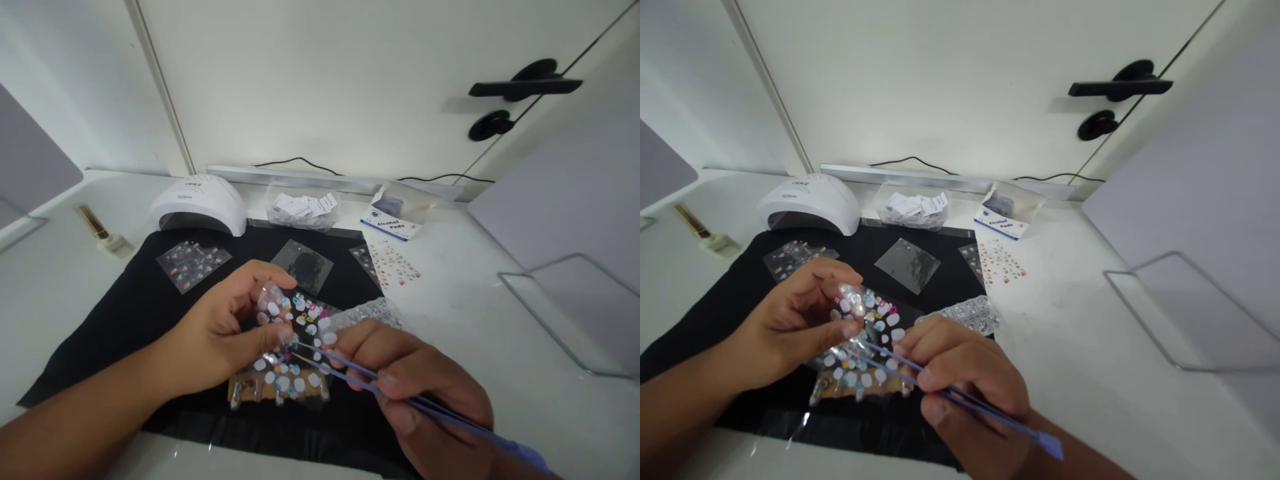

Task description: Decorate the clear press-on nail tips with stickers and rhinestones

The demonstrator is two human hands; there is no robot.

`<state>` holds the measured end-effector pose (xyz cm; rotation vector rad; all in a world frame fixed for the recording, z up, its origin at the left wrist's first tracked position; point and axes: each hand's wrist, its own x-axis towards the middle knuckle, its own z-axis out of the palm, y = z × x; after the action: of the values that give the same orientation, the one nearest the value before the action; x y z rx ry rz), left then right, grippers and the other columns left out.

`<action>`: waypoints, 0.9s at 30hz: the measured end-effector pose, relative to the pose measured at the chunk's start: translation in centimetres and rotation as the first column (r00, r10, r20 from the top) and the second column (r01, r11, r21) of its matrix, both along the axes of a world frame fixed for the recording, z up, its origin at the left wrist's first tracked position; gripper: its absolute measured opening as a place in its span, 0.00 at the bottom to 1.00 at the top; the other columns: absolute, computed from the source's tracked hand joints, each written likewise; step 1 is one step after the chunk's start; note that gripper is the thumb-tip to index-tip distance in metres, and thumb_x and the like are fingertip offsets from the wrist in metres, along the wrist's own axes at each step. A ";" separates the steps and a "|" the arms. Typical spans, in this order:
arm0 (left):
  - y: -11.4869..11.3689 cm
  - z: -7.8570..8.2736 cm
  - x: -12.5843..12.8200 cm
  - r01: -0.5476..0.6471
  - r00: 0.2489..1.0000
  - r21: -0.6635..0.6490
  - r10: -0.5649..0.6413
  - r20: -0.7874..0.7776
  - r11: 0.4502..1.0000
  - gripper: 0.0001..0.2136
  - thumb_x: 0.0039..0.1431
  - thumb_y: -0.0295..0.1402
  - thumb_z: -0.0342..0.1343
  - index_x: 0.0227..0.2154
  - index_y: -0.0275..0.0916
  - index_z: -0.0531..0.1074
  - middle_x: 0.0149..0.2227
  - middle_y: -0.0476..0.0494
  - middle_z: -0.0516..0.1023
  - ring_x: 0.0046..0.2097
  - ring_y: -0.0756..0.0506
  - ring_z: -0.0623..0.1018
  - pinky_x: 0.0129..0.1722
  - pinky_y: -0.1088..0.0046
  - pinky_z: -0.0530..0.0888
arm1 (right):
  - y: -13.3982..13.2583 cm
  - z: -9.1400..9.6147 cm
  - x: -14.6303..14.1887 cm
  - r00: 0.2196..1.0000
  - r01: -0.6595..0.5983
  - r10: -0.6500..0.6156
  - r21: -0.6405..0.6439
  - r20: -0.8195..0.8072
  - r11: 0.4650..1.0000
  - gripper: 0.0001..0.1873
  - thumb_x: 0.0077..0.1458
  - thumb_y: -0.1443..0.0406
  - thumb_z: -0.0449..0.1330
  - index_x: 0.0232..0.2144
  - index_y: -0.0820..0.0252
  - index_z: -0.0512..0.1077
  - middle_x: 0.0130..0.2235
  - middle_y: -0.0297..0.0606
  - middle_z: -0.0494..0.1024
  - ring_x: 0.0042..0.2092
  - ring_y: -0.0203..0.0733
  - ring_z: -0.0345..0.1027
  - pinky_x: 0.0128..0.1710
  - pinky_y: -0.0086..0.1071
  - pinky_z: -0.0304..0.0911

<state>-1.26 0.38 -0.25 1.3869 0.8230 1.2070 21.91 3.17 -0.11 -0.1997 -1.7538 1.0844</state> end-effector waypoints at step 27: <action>-0.5 0.9 0.4 -0.148 0.960 0.141 0.177 -0.217 0.979 0.14 0.59 0.24 0.63 0.45 0.49 0.79 0.40 0.53 0.80 0.40 0.52 0.79 0.40 0.81 0.75 | -0.9 -0.5 -0.1 0.993 0.098 -0.103 -0.065 -0.065 0.993 0.10 0.61 0.67 0.57 0.43 0.55 0.75 0.29 0.38 0.71 0.33 0.46 0.69 0.34 0.46 0.72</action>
<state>-0.84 -0.15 0.64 1.6053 1.0551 1.2558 21.79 2.31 -0.64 -0.2832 -1.6330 1.0613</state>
